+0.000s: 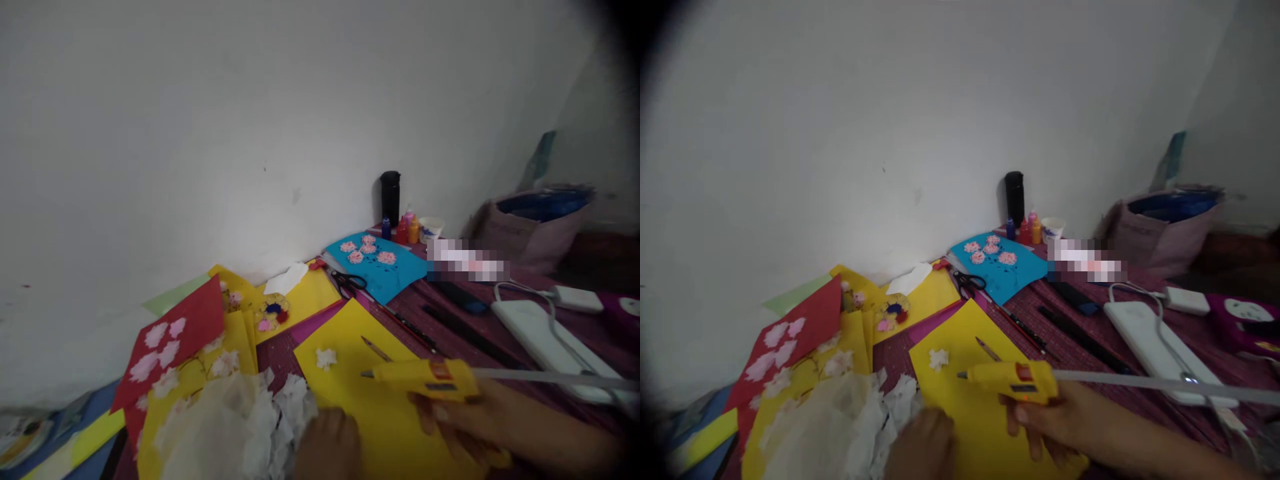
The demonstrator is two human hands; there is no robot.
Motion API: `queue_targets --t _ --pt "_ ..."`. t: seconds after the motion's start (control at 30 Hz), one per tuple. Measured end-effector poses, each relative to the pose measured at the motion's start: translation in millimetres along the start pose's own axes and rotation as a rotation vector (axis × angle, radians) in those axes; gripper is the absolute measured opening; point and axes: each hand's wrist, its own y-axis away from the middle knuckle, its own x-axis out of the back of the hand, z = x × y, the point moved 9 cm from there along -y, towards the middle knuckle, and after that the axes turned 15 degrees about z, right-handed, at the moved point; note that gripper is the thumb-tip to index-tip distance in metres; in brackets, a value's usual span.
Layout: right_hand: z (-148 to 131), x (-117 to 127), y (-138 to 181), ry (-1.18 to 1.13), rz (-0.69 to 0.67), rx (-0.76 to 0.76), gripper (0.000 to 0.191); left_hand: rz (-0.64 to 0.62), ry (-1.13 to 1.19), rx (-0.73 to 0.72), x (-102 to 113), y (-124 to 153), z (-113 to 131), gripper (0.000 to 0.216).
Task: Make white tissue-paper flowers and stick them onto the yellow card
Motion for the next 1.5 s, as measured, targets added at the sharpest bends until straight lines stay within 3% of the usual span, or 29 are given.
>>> queue_targets --t 0.07,0.17,0.3,0.47,0.67,0.83,0.97,1.13,1.33,1.5 --pt "2.0 -13.3 -18.2 0.069 0.021 0.004 0.047 0.087 -0.097 -0.049 18.1 -39.0 -9.7 0.029" --pt "13.4 -24.8 -43.0 0.09 0.051 -0.032 0.045 0.132 0.037 -0.098 30.0 -80.2 -20.6 0.039" --pt "34.6 -24.2 -63.5 0.056 0.127 -0.06 0.041 0.103 0.051 -0.104 19.0 -103.9 -30.1 0.052" --pt "45.2 -20.8 -76.9 0.019 0.192 -0.11 0.04 0.148 -0.021 -0.118 7.4 -118.3 -28.3 0.007" --pt "37.6 -21.1 -95.2 0.023 0.239 -0.138 0.046 0.168 0.014 -0.083 10.4 -120.3 -42.3 0.015" --pt "34.7 -34.7 -107.1 -0.058 0.16 -0.104 0.039 0.147 0.092 -0.055 11.8 -114.2 -51.3 0.013" --pt "40.1 -37.9 -110.9 0.029 0.128 -0.119 0.036 0.162 0.163 -0.058 10.9 -112.2 -53.4 0.016" --pt "31.2 -37.3 -114.4 0.168 0.11 -0.036 0.027 0.185 0.204 -0.049 10.3 -109.4 -61.4 0.011" --pt "15.5 -35.1 -117.2 0.318 0.157 0.24 0.028 0.202 0.193 -0.116 8.7 -107.1 -68.0 0.01" --pt "29.4 -33.9 -116.5 0.348 0.162 0.121 0.032 0.219 0.182 -0.126 7.7 -109.1 -67.3 0.012"
